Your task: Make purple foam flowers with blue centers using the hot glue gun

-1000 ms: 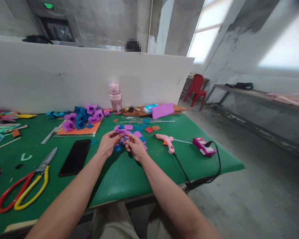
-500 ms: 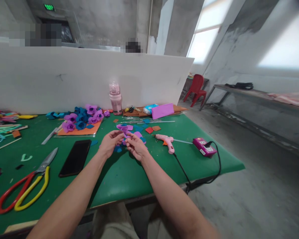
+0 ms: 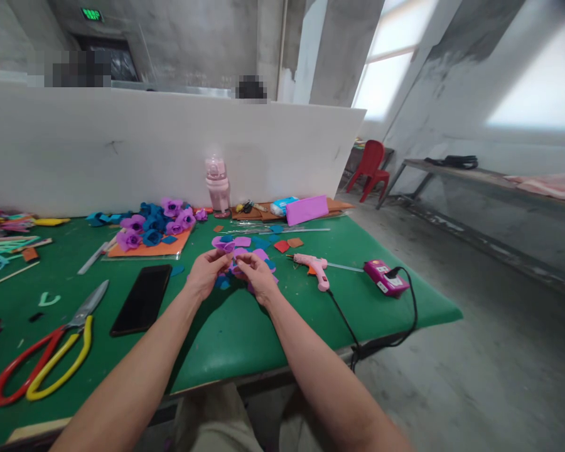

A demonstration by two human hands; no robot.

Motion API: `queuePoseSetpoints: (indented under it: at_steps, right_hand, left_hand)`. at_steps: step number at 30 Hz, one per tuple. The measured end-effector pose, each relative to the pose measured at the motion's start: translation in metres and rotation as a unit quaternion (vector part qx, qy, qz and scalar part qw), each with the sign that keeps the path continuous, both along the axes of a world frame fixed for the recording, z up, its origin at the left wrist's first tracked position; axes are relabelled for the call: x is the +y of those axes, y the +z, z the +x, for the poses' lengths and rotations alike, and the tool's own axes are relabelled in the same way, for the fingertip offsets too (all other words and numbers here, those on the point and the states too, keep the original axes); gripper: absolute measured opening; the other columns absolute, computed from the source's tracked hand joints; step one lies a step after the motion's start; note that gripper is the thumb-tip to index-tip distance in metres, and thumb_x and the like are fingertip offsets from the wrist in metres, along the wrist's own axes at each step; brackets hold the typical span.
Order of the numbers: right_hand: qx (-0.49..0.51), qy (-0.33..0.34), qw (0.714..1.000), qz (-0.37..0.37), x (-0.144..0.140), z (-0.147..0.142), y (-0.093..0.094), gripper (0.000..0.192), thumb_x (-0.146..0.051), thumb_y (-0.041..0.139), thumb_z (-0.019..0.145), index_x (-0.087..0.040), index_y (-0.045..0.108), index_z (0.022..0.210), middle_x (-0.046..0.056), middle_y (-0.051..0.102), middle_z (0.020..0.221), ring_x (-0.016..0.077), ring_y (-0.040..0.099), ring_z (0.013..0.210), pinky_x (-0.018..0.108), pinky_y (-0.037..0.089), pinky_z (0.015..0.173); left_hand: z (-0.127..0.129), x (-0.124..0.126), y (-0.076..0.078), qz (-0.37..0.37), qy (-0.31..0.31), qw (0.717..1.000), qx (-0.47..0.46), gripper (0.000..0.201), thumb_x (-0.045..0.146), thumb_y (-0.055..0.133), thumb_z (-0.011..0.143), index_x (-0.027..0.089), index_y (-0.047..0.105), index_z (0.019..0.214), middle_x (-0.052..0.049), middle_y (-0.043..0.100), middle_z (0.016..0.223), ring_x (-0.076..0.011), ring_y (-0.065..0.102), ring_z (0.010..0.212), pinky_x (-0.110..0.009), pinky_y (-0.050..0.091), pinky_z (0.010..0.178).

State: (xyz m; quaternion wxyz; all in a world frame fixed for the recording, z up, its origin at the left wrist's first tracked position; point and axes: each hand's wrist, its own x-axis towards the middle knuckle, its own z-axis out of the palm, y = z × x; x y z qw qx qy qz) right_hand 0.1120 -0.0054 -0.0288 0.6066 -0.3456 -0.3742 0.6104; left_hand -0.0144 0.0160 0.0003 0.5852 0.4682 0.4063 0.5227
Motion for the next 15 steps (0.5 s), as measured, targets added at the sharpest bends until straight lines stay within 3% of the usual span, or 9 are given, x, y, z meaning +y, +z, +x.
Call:
queuePoseSetpoints:
  at_steps: [4,11,13,15]
  right_hand:
    - [-0.015,-0.022,0.998,0.048,-0.001,0.001,0.005,0.03,-0.038,0.067,0.068,-0.02,0.063,0.093,0.002,0.062,0.091,0.011,0.058,0.079,0.024,0.047,0.07]
    - [-0.026,-0.03,0.994,0.099,-0.003,0.001,0.009,0.021,-0.033,0.069,0.067,-0.022,0.066,0.084,0.001,0.063,0.083,0.0133,0.058,0.076,0.025,0.047,0.067]
    - [-0.038,-0.069,0.993,0.092,-0.002,0.004,0.009,0.021,-0.033,0.068,0.067,-0.021,0.065,0.084,0.001,0.063,0.082,0.0131,0.058,0.074,0.025,0.047,0.065]
    - [-0.066,-0.112,0.989,0.071,-0.001,0.007,0.01,0.021,-0.034,0.067,0.067,-0.02,0.063,0.081,0.001,0.062,0.076,0.0126,0.058,0.067,0.023,0.046,0.056]
  left_hand:
    - [0.003,-0.004,0.001,0.015,-0.022,1.0,0.009,0.032,0.035,0.078,0.052,0.013,0.067,0.074,-0.003,0.063,0.064,-0.0123,0.057,0.056,-0.026,0.046,0.058]
    - [0.012,-0.014,0.005,0.037,-0.067,0.997,0.024,0.034,0.031,0.079,0.051,0.014,0.069,0.078,-0.005,0.066,0.07,-0.0149,0.059,0.061,-0.03,0.047,0.065]
    - [0.01,-0.014,0.009,0.04,-0.045,0.997,0.053,0.034,0.033,0.078,0.051,0.015,0.069,0.077,-0.005,0.066,0.068,-0.0155,0.059,0.06,-0.03,0.046,0.063]
    - [0.005,-0.013,0.013,0.071,0.023,0.992,0.102,0.029,0.033,0.076,0.053,0.016,0.068,0.075,-0.003,0.065,0.065,-0.0149,0.057,0.059,-0.028,0.044,0.06]
